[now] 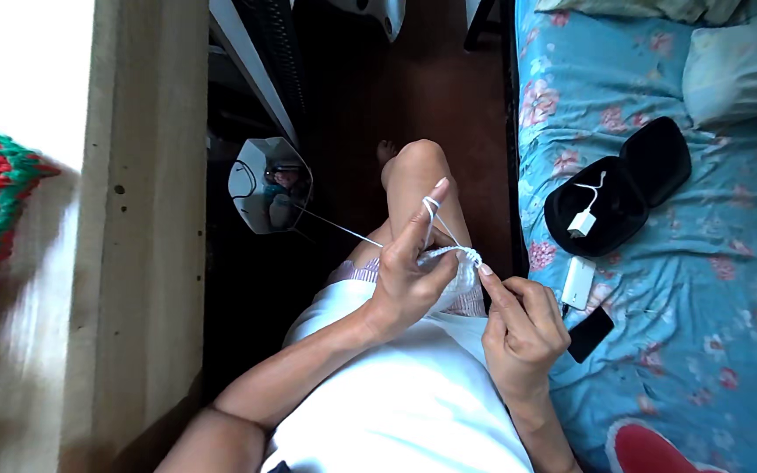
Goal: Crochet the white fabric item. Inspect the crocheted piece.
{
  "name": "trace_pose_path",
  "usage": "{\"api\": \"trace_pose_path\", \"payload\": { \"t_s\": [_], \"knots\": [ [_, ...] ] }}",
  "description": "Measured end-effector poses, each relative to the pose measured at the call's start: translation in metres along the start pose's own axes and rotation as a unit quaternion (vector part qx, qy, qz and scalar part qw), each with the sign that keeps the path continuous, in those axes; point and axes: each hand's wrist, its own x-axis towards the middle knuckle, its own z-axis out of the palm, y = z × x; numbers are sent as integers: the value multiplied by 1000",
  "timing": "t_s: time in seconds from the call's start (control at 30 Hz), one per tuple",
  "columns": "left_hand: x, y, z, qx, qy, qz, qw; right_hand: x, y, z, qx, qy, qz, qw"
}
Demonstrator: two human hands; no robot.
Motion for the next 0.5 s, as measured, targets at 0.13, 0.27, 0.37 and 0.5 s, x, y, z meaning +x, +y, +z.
{"api": "trace_pose_path", "payload": {
  "t_s": [0.13, 0.27, 0.37, 0.5],
  "knots": [
    [3, 2, -5, -72, -27, -86, 993, 0, 14, -2, 138, -36, 45, 989],
    [6, 3, -7, -119, -43, -152, 980, 2, 23, -8, 235, -80, 85, 965],
    [8, 2, -8, -145, -52, -185, 971, 1, 21, -9, 208, -73, 77, 972],
    [6, 3, -7, -103, -57, -146, 982, -3, 10, -6, 38, -3, 10, 999]
  ]
}}
